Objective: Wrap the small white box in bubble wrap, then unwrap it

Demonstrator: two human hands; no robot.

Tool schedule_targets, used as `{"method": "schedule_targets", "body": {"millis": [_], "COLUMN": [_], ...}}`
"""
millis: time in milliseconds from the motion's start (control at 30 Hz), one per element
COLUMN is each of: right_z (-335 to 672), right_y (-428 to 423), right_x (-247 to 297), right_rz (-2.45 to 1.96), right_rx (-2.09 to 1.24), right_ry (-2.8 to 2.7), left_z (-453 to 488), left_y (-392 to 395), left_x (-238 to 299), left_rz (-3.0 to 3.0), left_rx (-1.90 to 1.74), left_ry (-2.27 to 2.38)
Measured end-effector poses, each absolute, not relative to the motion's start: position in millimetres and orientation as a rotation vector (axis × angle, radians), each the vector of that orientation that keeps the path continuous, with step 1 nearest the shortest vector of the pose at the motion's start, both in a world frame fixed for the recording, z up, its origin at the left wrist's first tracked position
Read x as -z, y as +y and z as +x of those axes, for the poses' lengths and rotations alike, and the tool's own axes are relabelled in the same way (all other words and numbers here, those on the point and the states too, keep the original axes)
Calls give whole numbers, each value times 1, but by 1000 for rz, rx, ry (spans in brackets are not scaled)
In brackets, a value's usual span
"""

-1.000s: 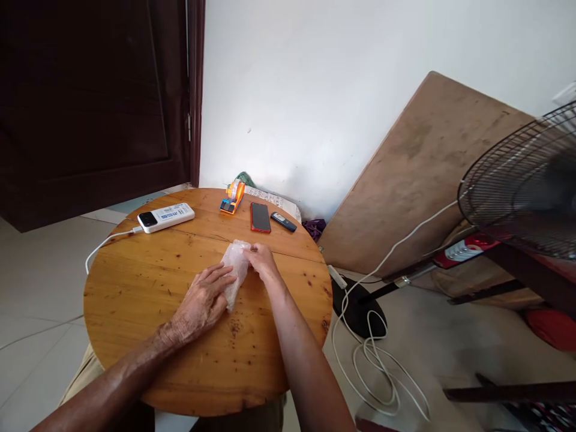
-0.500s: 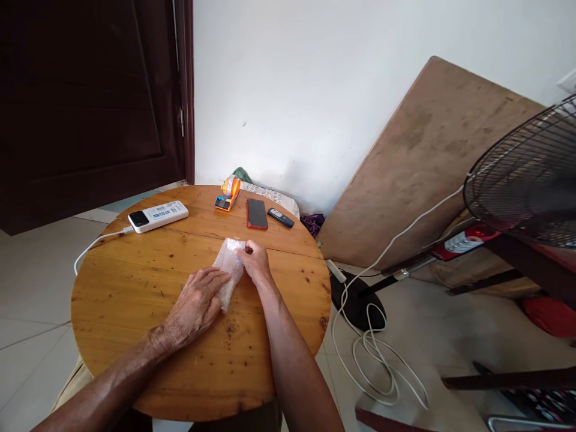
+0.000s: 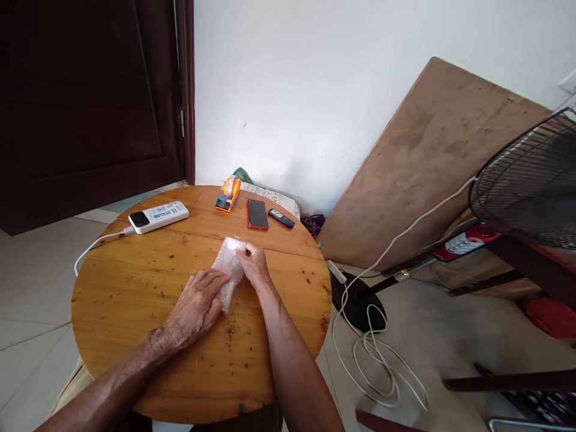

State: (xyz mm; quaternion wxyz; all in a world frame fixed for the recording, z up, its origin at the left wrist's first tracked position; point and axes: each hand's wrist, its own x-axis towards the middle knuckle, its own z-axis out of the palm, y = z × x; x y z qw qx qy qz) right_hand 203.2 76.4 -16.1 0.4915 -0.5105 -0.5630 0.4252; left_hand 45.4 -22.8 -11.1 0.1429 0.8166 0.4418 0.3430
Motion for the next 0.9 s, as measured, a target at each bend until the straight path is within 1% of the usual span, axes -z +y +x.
{"method": "schedule_targets", "body": {"millis": [300, 600, 733, 900], "right_z": [199, 195, 193, 194], "right_y": [72, 75, 70, 44], "right_x": [10, 9, -2, -23], "right_rz": [-1150, -1149, -1154, -1116], "right_rx": [-1025, -1037, -1044, -1096], "right_ry": [-1322, -1276, -1282, -1384], "left_z": [45, 46, 46, 47], "left_y": [-22, -22, -22, -23], "left_x": [13, 12, 14, 15], "left_rz": [2345, 2329, 2346, 2376], "left_rx": [-968, -992, -1011, -1031], "left_ry": [1277, 1323, 1342, 1433]}}
